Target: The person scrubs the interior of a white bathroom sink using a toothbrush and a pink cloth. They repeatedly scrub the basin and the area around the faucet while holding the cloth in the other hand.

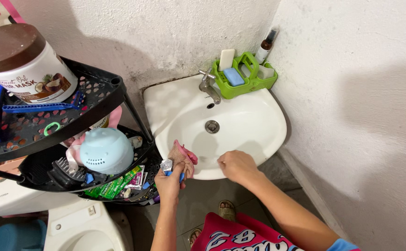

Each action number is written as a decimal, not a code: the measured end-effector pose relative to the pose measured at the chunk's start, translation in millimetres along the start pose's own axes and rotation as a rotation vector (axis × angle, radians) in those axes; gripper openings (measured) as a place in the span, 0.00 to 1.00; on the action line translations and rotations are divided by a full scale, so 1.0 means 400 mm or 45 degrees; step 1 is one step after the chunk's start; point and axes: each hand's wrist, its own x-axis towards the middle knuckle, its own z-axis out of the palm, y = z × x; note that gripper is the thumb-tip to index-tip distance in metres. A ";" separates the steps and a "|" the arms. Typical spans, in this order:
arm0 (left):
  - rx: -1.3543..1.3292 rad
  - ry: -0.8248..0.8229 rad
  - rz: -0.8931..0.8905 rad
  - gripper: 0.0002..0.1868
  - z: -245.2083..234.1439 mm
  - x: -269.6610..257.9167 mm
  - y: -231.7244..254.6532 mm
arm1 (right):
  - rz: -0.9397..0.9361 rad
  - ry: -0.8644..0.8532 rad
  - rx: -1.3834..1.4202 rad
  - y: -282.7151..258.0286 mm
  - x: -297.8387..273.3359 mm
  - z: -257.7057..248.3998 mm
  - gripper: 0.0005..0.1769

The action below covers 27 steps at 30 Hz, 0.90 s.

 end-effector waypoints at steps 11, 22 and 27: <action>0.015 0.022 0.037 0.11 0.000 0.004 -0.012 | 0.252 0.186 -0.257 0.129 0.053 -0.024 0.11; 0.015 0.037 0.010 0.10 0.000 0.002 -0.006 | 0.185 0.210 -0.267 0.177 0.070 -0.093 0.11; 0.011 0.045 0.015 0.10 0.002 0.002 -0.009 | -0.118 0.136 -0.050 0.117 0.079 -0.022 0.11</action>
